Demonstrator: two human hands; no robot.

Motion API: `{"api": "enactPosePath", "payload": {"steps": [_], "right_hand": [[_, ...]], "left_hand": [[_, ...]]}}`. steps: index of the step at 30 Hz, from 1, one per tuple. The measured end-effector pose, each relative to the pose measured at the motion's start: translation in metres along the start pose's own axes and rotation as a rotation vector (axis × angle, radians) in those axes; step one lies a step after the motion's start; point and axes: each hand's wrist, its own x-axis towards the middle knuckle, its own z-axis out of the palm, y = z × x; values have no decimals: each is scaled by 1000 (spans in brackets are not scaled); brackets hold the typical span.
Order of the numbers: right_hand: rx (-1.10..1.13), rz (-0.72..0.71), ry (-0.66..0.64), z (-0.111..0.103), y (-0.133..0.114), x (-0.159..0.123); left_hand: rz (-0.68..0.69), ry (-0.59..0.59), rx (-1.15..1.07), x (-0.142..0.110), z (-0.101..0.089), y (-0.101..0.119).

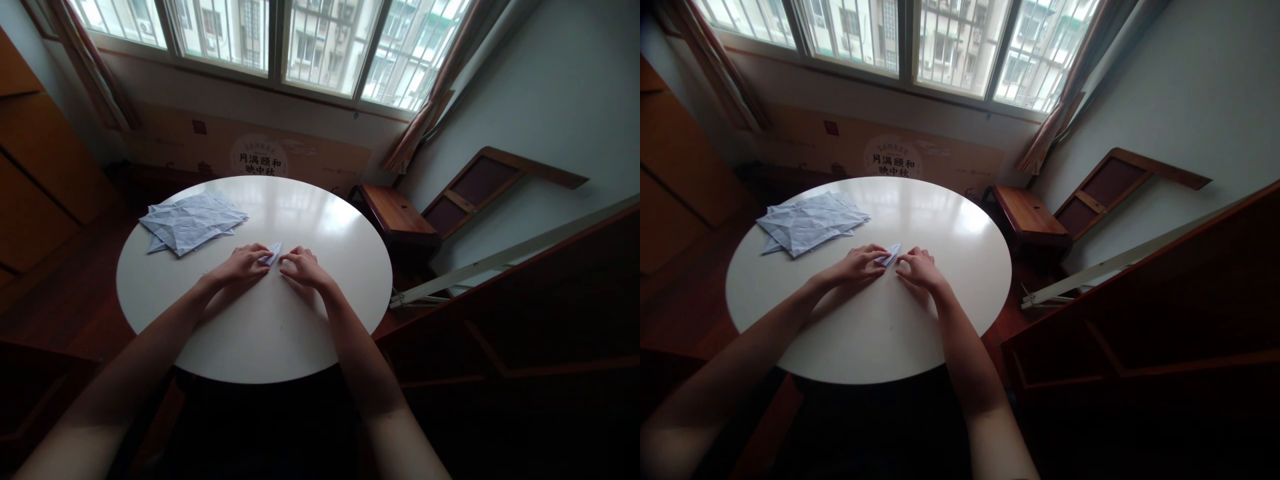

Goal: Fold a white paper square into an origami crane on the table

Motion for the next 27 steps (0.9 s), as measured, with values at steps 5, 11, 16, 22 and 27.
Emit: {"api": "enactPosePath", "payload": {"steps": [5, 11, 16, 22, 27], "right_hand": [[-3, -6, -7, -1, -1, 0], [3, 2, -7, -4, -4, -2], [5, 14, -10, -4, -5, -2], [12, -5, -7, -3, -4, -2], [12, -17, -9, -3, -4, -1]], "left_hand": [[14, 7, -9, 0, -1, 1], [8, 10, -16, 0, -1, -1], [9, -2, -5, -1, -2, -1], [-1, 8, 14, -1, -2, -2], [-1, -2, 13, -1, -2, -4]]}}
